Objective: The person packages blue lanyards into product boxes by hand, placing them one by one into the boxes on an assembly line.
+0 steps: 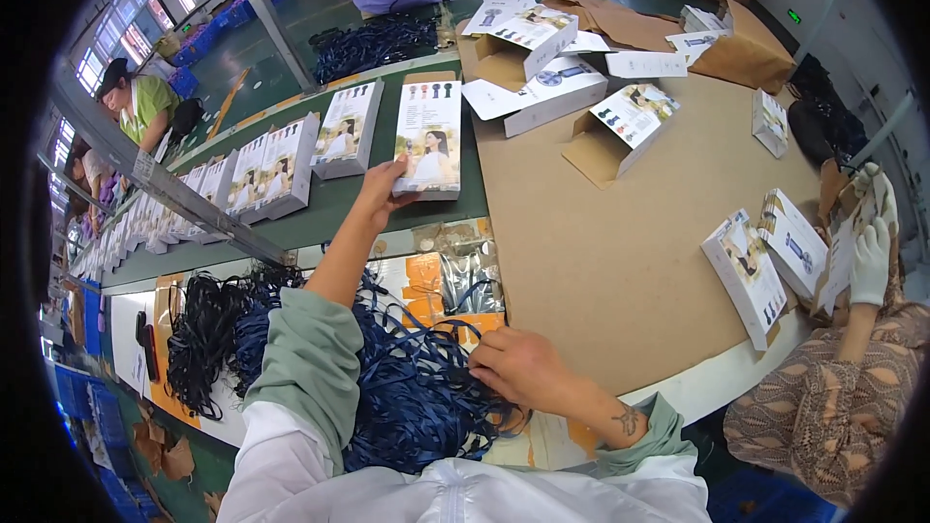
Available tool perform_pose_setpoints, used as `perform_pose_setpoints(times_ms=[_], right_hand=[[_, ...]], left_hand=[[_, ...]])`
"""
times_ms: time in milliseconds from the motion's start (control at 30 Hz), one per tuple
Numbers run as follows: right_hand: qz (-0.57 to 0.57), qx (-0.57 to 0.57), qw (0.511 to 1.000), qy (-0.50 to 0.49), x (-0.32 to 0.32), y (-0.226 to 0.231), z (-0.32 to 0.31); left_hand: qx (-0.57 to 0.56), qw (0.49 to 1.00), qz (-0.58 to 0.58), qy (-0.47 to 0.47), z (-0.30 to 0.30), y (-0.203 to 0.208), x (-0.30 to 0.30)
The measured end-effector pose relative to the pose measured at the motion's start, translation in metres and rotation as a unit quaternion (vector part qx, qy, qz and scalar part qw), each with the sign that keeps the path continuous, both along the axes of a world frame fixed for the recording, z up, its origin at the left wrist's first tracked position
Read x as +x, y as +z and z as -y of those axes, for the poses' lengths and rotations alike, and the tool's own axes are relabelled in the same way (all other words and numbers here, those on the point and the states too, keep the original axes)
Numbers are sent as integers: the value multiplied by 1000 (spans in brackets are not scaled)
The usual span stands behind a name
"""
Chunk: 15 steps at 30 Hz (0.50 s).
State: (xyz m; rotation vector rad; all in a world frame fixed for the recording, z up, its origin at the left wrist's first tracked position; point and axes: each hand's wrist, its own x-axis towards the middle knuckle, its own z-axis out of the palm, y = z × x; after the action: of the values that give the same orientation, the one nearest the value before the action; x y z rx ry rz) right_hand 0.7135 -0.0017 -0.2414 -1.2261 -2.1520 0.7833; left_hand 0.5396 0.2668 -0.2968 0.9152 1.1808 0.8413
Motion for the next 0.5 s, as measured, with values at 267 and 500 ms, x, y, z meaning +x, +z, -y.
perform_pose_setpoints(times_ms=[267,500], right_hand=[[-96,118,988,-39,12,48,-21],[-468,23,882,45,28,108,-52]], left_hand=[[301,933,-157,122,16,-5,-19],[173,912,169,-332,158,124,20]])
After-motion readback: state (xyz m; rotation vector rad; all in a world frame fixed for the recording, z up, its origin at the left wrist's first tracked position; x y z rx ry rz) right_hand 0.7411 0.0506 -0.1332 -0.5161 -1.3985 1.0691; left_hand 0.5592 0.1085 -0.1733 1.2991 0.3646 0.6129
